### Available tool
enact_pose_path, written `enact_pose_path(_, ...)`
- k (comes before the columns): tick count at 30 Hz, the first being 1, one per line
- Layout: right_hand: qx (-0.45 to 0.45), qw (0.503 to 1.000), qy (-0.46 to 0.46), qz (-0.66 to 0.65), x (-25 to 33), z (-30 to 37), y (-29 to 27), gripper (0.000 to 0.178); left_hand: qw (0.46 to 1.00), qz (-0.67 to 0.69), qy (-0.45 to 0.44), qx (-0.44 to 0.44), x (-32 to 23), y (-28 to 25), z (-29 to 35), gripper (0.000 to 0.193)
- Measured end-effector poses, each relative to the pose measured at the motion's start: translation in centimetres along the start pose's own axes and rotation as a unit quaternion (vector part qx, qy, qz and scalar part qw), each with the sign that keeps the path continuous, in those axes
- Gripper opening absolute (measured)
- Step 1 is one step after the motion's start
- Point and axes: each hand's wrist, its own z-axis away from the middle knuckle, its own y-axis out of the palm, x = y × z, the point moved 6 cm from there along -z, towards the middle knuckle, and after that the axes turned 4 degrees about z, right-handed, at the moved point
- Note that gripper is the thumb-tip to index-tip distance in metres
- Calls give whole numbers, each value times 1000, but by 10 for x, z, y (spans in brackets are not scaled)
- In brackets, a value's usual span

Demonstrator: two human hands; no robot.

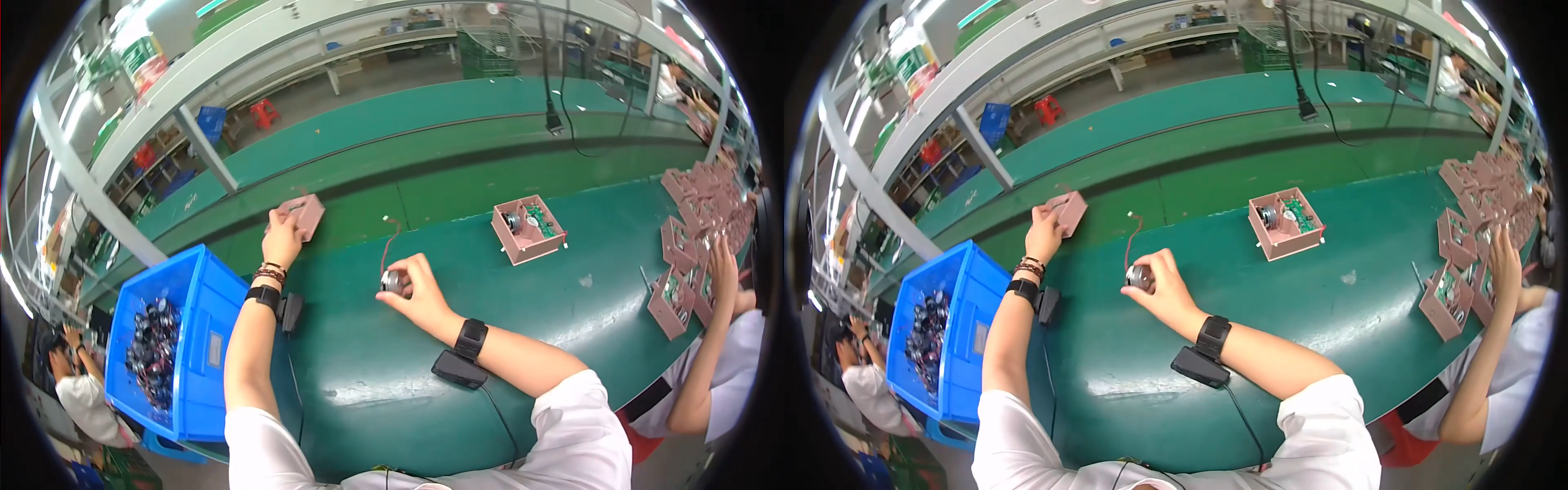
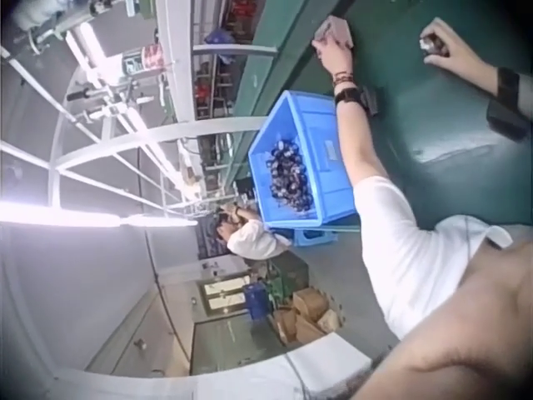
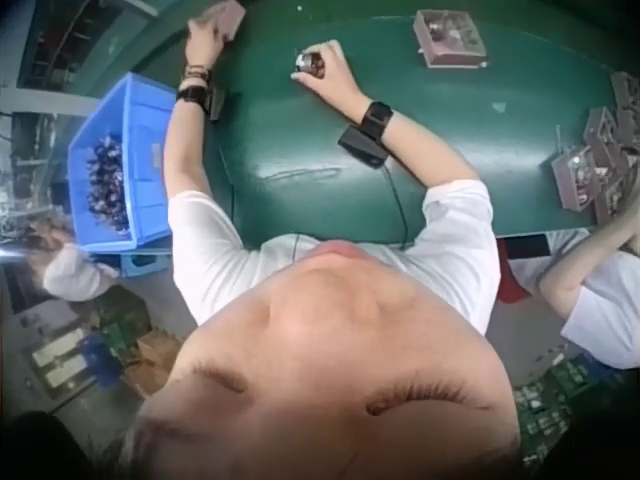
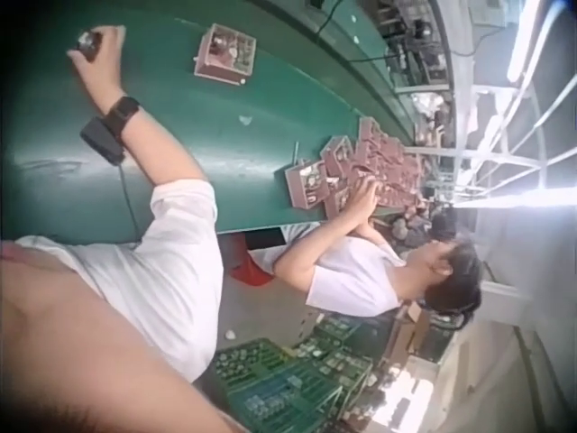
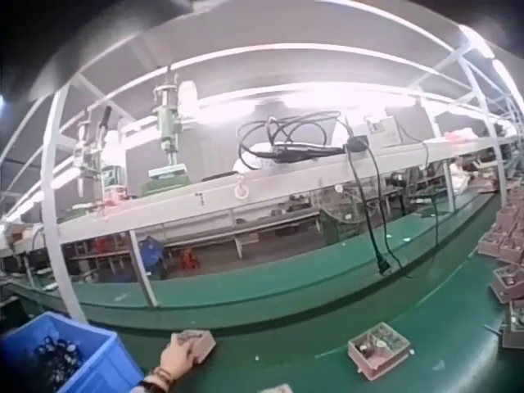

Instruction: The person assembles electronic devices by hand, picking up a speaker from a blue bin, fitting it into a plastic housing, and connecting its wires to a circuit board. They repeat this process, moving completed housings aside on the table and reaching back into the bin for more speakers.

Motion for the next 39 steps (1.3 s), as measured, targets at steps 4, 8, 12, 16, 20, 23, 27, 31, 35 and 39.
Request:
enact_pose_path(4, -54, 997, 40, -36, -11, -2, -15, 43, 993, 100, 63, 12, -76, -39, 56, 22)
enact_pose_path(8, -103, 969, 153, -161, -31, -5, -24, 39, 983, 79, 148, 75, -122, -75, 125, 20)
enact_pose_path(12, -96, 969, 131, -189, -25, -13, -28, 42, 962, 68, 241, 109, -151, -106, 183, 19)
enact_pose_path(16, -98, 976, 40, -192, 13, -18, -31, 43, 923, 104, 319, 186, -177, -135, 240, 24)
enact_pose_path(20, -34, 973, 41, -225, 60, -12, -22, 42, 918, 167, 315, 171, -173, -152, 258, 26)
enact_pose_path(23, 114, 955, 134, -239, 92, 10, -9, 47, 921, 198, 286, 176, -158, -147, 257, 27)
enact_pose_path(27, 220, 944, 140, -205, 112, 47, 3, 51, 921, 260, 220, 189, -146, -136, 253, 28)
enact_pose_path(31, 215, 974, -25, 68, 111, 55, 7, 52, 908, 319, 204, 178, -144, -124, 260, 27)
enact_pose_path(35, 212, 927, -147, 272, 113, 59, 10, 52, 878, 362, 269, 160, -146, -124, 264, 23)
enact_pose_path(39, 279, 909, -109, 290, 116, 66, 18, 52, 866, 344, 332, 150, -148, -127, 274, 17)
